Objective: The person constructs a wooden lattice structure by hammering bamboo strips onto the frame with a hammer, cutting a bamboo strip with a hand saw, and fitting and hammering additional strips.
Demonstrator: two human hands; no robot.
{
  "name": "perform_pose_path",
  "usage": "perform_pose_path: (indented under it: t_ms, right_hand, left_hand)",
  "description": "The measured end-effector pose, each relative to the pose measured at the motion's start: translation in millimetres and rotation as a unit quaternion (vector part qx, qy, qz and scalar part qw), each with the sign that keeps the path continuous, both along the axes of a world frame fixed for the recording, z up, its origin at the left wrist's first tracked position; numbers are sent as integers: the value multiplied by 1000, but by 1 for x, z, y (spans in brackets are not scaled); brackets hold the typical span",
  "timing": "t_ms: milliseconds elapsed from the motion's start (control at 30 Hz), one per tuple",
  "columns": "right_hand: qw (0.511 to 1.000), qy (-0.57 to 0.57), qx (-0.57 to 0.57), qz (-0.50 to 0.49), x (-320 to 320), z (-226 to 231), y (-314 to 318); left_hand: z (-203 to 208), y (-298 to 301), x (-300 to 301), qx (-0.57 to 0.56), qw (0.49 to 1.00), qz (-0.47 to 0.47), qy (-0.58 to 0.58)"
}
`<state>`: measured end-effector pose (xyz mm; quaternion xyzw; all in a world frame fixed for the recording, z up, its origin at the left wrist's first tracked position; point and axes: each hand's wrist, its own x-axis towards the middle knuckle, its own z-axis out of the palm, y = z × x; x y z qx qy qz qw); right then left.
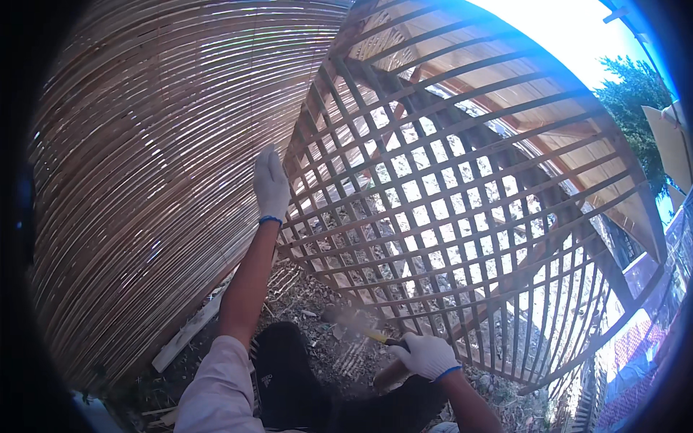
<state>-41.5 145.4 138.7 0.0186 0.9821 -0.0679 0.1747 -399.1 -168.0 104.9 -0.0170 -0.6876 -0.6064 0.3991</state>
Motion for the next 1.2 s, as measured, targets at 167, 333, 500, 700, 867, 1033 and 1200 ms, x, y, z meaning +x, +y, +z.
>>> perform_pose_path:
  t_ms: [167, 333, 500, 700, 867, 1033, 1200]
  right_hand:
    - [984, -168, 11, 63, 6, -58, 25]
    - [949, -276, -60, 142, 28, -148, 46]
    - [949, -267, -123, 116, 65, -212, 55]
    - [962, -96, -256, 17, 170, -345, 56]
    - [959, -10, -281, -26, 193, -370, 40]
    - [867, 257, -426, 29, 113, -237, 47]
    - [802, 399, -435, 92, 22, -100, 32]
  left_hand:
    - [13, 71, 52, -223, 970, 29, 90]
    - [2, 95, 51, -267, 959, 70, 67]
    - [6, 103, 49, -264, 959, 75, 65]
    - [8, 108, 61, -285, 955, 78, 38]
    - [-37, 124, 101, -233, 971, 20, -53]
    - [-71, 150, 158, -294, 955, 8, -26]
    - [-85, 158, 208, -337, 934, -34, -114]
